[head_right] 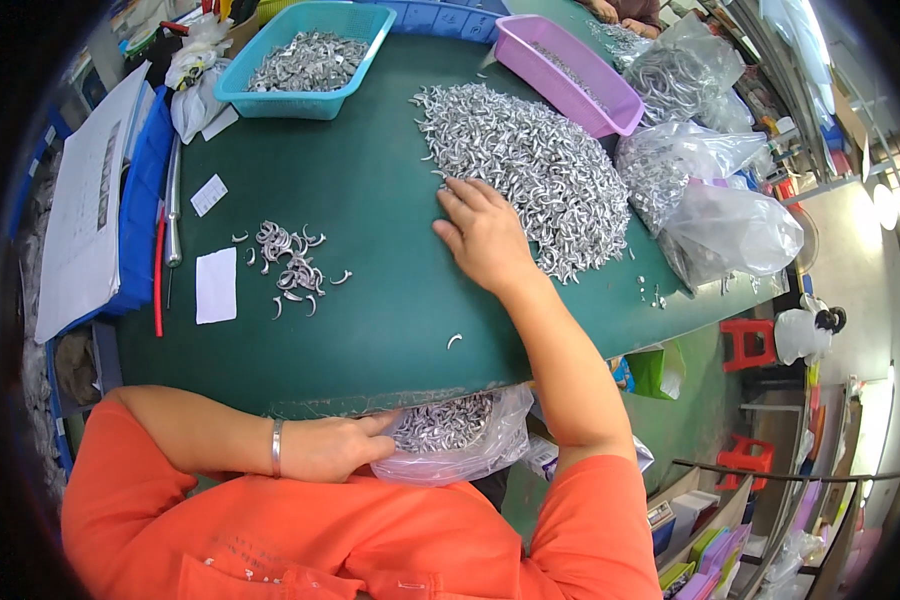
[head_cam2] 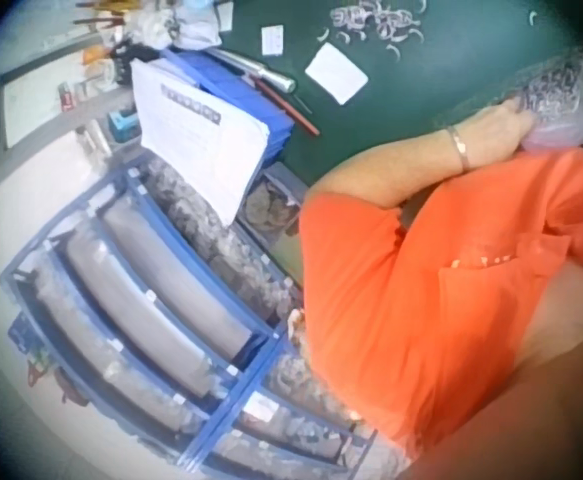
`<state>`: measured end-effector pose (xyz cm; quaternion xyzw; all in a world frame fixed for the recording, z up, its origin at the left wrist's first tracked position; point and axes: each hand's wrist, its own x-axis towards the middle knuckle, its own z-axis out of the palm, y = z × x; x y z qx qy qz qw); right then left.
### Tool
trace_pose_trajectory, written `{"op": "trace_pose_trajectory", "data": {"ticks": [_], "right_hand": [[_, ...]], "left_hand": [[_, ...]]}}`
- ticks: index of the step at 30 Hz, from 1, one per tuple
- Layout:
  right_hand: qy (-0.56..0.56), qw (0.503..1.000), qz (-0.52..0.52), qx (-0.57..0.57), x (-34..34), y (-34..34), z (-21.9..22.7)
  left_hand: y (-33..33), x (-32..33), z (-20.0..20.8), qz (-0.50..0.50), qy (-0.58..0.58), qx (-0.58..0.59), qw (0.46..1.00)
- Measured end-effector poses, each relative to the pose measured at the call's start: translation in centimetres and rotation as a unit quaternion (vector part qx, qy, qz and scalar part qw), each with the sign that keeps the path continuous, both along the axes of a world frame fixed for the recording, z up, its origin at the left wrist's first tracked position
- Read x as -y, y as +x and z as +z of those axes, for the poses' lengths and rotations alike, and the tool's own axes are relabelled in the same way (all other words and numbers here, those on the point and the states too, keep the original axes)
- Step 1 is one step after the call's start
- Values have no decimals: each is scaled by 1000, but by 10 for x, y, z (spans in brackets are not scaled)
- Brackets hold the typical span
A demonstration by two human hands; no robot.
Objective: The person picks small, silver, curved metal pieces from a large pile on a green table and places them one by one into a clear plastic bag. The person uses both hands to gather and transfer the parts, occasionally adjusting the bag's position.
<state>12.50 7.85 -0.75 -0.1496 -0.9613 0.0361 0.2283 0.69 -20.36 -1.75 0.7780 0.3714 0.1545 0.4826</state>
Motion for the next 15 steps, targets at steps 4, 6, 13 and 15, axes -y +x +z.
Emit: {"op": "trace_pose_trajectory", "data": {"ticks": [4,6,13,15], "right_hand": [[-153,986,53,33,26,28,15],[-196,979,47,13,31,49,18],[-368,927,-23,-65,76,97,9],[-351,918,-96,-158,82,107,8]], "left_hand": [[3,10,-14,30,37,23,999],[3,9,-14,31,22,26,999],[0,10,-4,47,67,28,996],[0,10,-6,42,67,31,996]]}}
